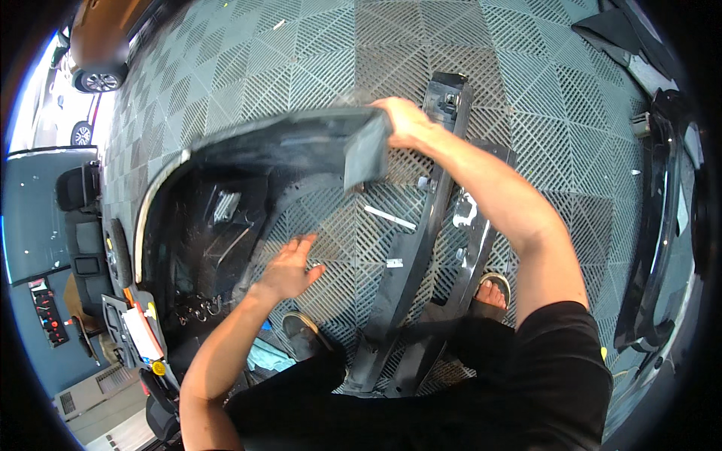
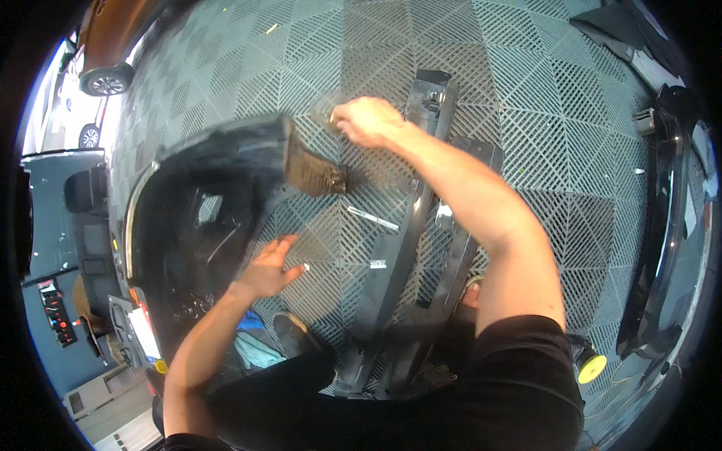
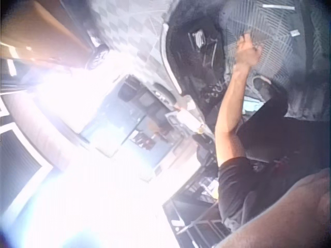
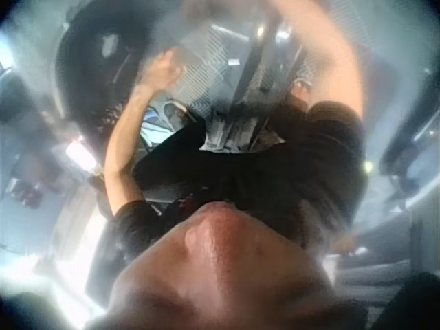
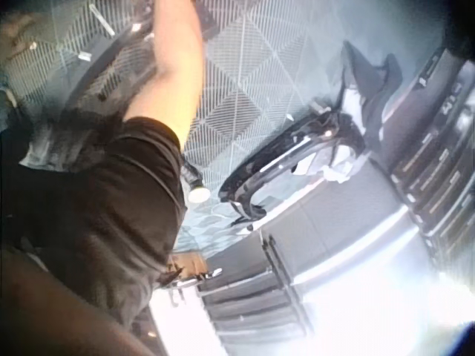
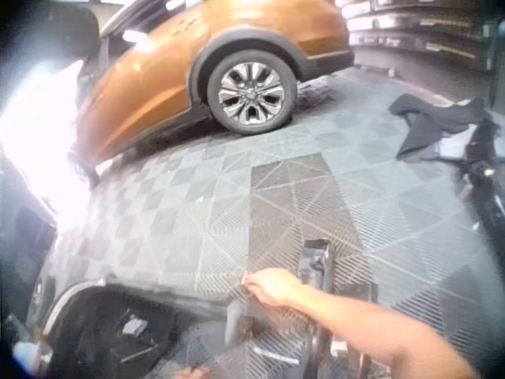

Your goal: The person removes adhesive residue from a black plastic car part, then uses a small metal tool to scrape and clean the edges. They continue to peel and scrape adhesive along the perimeter of the part.

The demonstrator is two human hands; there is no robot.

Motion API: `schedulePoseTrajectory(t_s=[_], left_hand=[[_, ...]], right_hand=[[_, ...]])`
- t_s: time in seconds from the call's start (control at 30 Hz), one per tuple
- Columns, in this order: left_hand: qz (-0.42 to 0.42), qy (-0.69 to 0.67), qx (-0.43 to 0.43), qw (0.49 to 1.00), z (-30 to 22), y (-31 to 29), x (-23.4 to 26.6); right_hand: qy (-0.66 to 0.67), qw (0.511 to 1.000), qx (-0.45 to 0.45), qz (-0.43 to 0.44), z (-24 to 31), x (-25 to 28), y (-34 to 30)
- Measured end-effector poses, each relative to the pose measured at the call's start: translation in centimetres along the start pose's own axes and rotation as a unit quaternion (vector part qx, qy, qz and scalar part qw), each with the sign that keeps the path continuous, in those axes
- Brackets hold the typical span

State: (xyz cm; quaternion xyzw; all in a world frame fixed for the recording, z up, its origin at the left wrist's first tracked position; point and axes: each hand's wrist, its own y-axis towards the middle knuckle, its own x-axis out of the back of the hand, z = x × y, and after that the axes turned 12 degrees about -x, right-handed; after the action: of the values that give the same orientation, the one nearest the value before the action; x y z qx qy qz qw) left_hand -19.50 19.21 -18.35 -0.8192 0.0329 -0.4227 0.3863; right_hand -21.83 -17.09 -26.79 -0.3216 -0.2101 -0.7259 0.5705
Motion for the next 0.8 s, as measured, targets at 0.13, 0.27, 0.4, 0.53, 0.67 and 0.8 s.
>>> schedulePoseTrajectory(t_s=[0.13, 0.27, 0.4, 0.53, 0.67, 0.8], left_hand=[[-0.011, -0.005, -0.081, 0.997, 2.4, -3.2, -1.5], [0.021, -0.030, -0.106, 0.994, 3.8, -4.7, -1.6], [0.033, -0.097, -0.130, 0.986, 5.5, -4.4, -1.5], [-0.006, -0.185, -0.185, 0.965, 6.3, -2.3, -3.2], [-0.094, -0.176, -0.286, 0.937, 3.5, -0.1, -5.2], [-0.186, -0.354, -0.239, 0.885, 4.8, 2.0, -9.2]], right_hand=[[-0.127, 0.992, -0.004, 0.005, 2.7, 6.1, -5.8], [-0.208, 0.978, -0.004, 0.017, 3.6, 9.6, -12.0], [-0.211, 0.975, 0.046, 0.054, 6.2, 7.7, -17.3], [-0.143, 0.986, 0.025, 0.086, 9.3, 2.4, -20.7], [-0.079, 0.993, 0.068, 0.048, 10.7, -5.6, -21.5], [-0.047, 0.990, 0.134, -0.013, 12.2, -13.3, -20.5]])
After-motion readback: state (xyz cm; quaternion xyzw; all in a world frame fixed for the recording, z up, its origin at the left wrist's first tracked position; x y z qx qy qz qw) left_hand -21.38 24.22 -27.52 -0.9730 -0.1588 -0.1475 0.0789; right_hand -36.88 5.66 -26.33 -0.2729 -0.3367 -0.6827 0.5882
